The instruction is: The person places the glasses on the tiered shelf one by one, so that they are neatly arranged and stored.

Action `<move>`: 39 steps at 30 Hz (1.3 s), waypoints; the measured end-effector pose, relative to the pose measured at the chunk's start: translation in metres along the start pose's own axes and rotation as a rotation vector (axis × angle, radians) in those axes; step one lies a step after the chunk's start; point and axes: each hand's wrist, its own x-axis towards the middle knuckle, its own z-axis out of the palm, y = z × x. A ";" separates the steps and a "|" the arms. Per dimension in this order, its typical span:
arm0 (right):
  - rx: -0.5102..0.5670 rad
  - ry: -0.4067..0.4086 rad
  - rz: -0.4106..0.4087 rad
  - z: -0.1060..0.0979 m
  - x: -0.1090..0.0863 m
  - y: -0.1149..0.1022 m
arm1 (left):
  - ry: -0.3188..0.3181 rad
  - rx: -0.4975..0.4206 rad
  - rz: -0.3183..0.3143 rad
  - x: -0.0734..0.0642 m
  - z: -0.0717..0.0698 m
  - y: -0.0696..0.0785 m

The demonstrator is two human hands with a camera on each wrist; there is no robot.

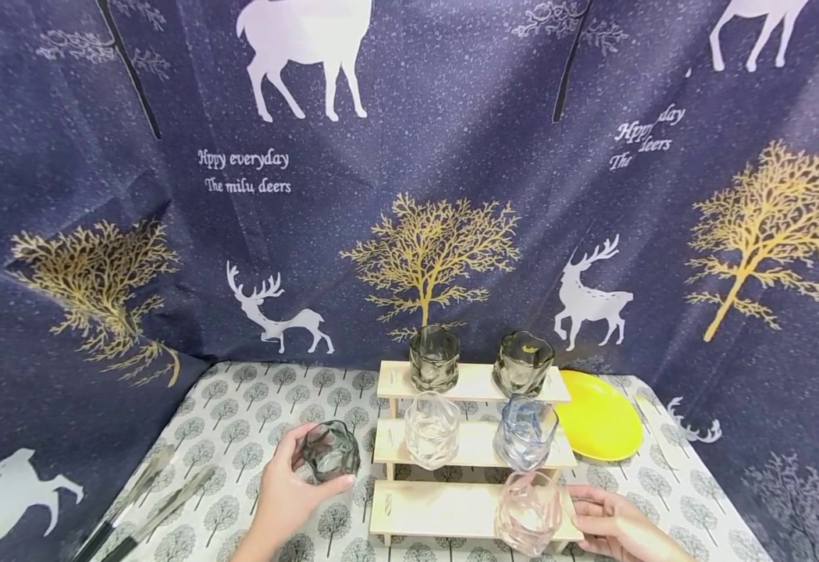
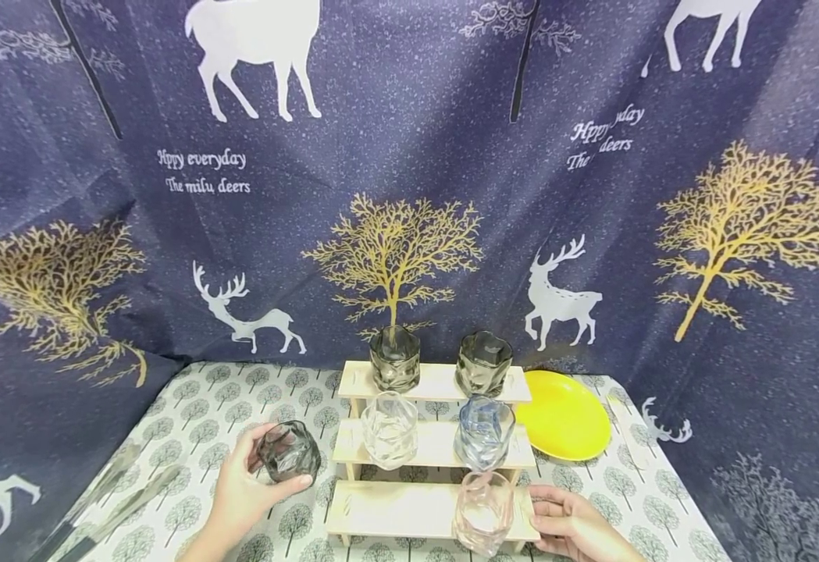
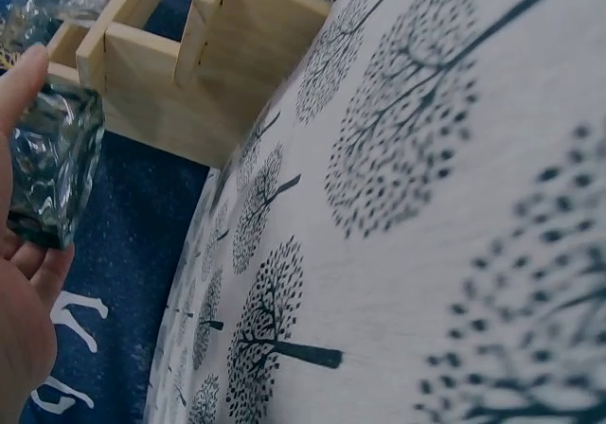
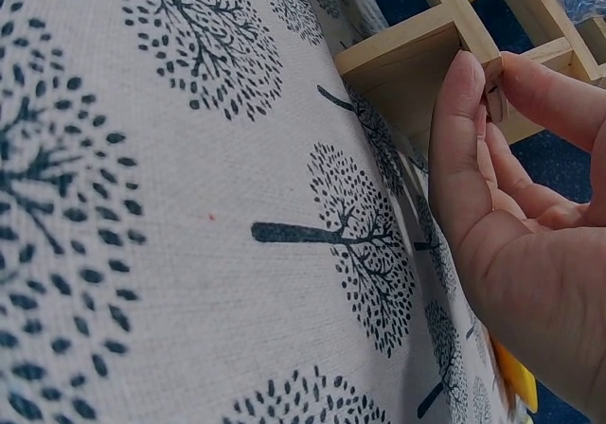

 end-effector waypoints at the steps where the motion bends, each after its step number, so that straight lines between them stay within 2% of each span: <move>1: -0.002 0.004 0.000 0.000 0.000 0.000 | -0.009 -0.010 0.010 -0.003 0.000 0.002; 6: -0.015 0.025 0.001 0.000 -0.001 0.000 | -0.064 -0.037 0.041 -0.016 0.000 0.014; 10: -0.016 0.022 0.002 -0.001 -0.002 0.001 | -0.110 -0.099 0.076 -0.023 0.005 0.024; 19: -0.038 0.069 0.018 0.000 -0.002 0.000 | -0.223 -0.158 0.131 -0.037 0.030 0.040; 21: -0.044 0.077 0.017 0.000 -0.002 0.000 | -0.245 -0.167 0.127 -0.039 0.036 0.042; 26: -0.035 0.059 0.014 0.001 -0.002 0.000 | -0.300 -0.155 0.095 -0.043 0.051 0.049; 35: -0.028 0.045 0.010 0.001 -0.003 0.000 | -0.426 -0.100 0.123 -0.048 0.075 0.054; 39: -0.020 0.037 0.008 0.001 -0.003 0.001 | -0.452 -0.074 0.148 -0.049 0.082 0.052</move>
